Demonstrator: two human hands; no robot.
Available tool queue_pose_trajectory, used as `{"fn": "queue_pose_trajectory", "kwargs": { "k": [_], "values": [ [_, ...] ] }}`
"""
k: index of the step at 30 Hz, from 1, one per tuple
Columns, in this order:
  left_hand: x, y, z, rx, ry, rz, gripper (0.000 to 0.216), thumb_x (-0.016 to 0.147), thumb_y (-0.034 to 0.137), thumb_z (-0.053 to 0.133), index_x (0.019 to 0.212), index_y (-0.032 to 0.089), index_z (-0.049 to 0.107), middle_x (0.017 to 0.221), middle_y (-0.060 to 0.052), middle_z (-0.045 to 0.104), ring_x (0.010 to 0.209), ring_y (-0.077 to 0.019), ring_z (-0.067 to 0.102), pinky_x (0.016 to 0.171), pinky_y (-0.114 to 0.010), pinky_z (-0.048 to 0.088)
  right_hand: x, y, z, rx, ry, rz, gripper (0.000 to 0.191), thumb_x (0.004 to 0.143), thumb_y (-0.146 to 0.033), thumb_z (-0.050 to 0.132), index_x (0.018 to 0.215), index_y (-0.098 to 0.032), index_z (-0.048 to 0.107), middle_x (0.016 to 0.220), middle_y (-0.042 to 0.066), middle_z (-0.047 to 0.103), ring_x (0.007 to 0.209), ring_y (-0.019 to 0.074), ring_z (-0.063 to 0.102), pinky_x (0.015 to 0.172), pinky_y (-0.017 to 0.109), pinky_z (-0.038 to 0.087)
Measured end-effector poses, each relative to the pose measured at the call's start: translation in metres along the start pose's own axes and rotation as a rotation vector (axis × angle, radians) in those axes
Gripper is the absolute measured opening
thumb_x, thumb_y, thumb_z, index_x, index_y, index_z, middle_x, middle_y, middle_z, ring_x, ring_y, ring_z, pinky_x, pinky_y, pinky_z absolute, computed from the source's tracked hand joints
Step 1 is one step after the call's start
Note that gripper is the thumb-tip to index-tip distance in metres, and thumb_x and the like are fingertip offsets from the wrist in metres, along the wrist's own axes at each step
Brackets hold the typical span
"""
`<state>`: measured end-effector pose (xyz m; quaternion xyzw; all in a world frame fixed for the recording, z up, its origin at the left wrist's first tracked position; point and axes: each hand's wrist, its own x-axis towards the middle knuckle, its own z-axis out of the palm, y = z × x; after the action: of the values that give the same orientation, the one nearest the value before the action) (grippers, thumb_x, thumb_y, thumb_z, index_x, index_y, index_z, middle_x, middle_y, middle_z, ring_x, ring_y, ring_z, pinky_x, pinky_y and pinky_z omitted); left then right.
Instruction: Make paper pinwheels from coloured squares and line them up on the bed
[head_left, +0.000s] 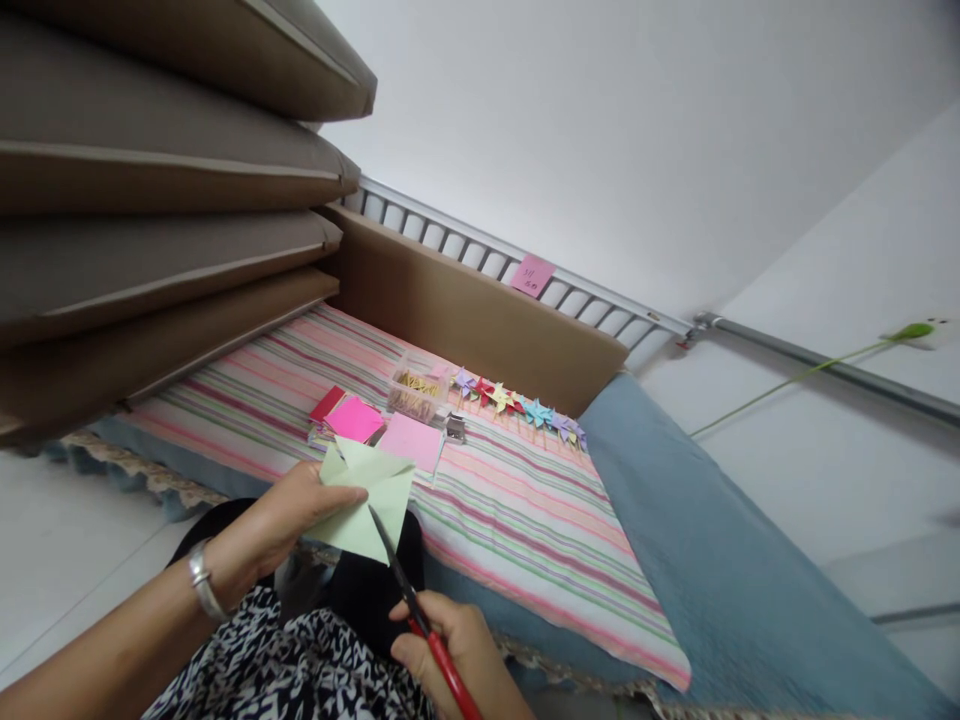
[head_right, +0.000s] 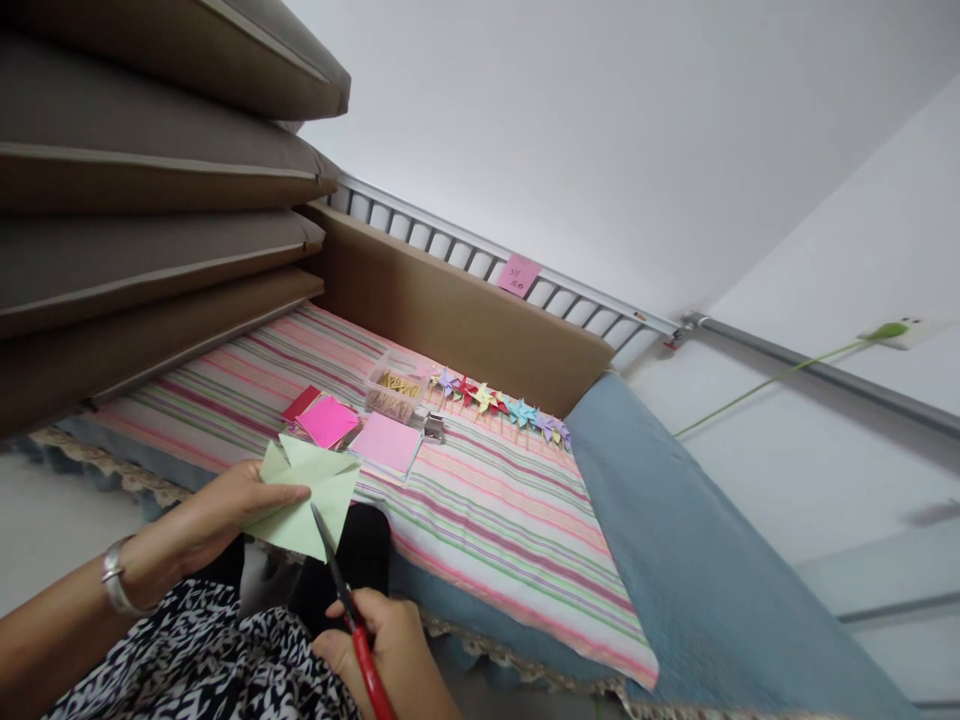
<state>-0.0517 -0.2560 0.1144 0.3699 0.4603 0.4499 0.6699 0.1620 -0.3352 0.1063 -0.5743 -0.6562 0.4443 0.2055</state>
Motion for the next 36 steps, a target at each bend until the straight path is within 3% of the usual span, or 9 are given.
{"fn": "queue_pose_trajectory", "kwargs": {
  "k": [20,27,29,32,34,36],
  "values": [
    [0.001,0.001,0.001,0.011,0.002,0.01,0.025,0.06,0.025,0.076,0.08,0.011,0.073,0.07,-0.008,0.075,0.058,-0.0202,0.066,0.055,-0.026,0.048,0.004,0.004,0.0,-0.103,0.001,-0.016,0.024,0.073,-0.031,0.064,0.091,-0.017,0.07,0.057,-0.004,0.047,0.053,0.0109,0.039,0.05,0.022,0.031],
    [0.012,0.012,-0.023,0.137,0.065,0.023,0.032,0.059,0.028,0.075,0.084,0.009,0.072,0.074,-0.01,0.076,0.062,-0.0232,0.067,0.059,-0.028,0.049,-0.01,0.044,-0.02,-0.286,-0.045,-0.09,0.045,0.065,-0.008,0.053,0.106,-0.02,0.065,0.067,-0.002,0.063,0.056,0.0132,0.053,0.055,0.021,0.04],
    [0.014,0.012,-0.027,0.189,0.015,0.0,0.027,0.059,0.027,0.075,0.079,0.01,0.072,0.07,-0.009,0.076,0.061,-0.0232,0.067,0.058,-0.028,0.049,-0.014,0.053,-0.031,-0.247,0.008,-0.154,0.049,0.067,-0.009,0.053,0.113,-0.023,0.061,0.086,0.002,0.069,0.075,0.018,0.062,0.071,0.024,0.047],
    [0.015,0.003,-0.021,0.265,-0.14,-0.041,0.019,0.059,0.024,0.073,0.074,0.012,0.073,0.068,-0.009,0.075,0.059,-0.0231,0.067,0.056,-0.028,0.048,-0.01,0.047,-0.042,-0.16,0.186,-0.212,0.05,0.071,-0.013,0.057,0.12,-0.023,0.056,0.118,0.008,0.063,0.108,0.0246,0.058,0.094,0.034,0.042],
    [0.015,-0.006,-0.012,0.31,-0.237,-0.061,0.018,0.06,0.022,0.07,0.075,0.013,0.073,0.07,-0.008,0.076,0.059,-0.0226,0.067,0.057,-0.028,0.048,0.001,0.031,-0.042,-0.091,0.272,-0.225,0.049,0.073,-0.018,0.061,0.121,-0.022,0.053,0.121,0.009,0.06,0.112,0.0254,0.055,0.098,0.038,0.039],
    [0.014,-0.014,-0.004,0.337,-0.307,-0.087,0.018,0.06,0.019,0.069,0.076,0.014,0.074,0.072,-0.007,0.076,0.061,-0.0223,0.067,0.058,-0.028,0.049,0.018,0.011,-0.037,0.005,0.289,-0.292,0.049,0.071,-0.021,0.065,0.118,-0.022,0.052,0.109,0.007,0.063,0.101,0.0228,0.059,0.091,0.035,0.044]
  ]
}}
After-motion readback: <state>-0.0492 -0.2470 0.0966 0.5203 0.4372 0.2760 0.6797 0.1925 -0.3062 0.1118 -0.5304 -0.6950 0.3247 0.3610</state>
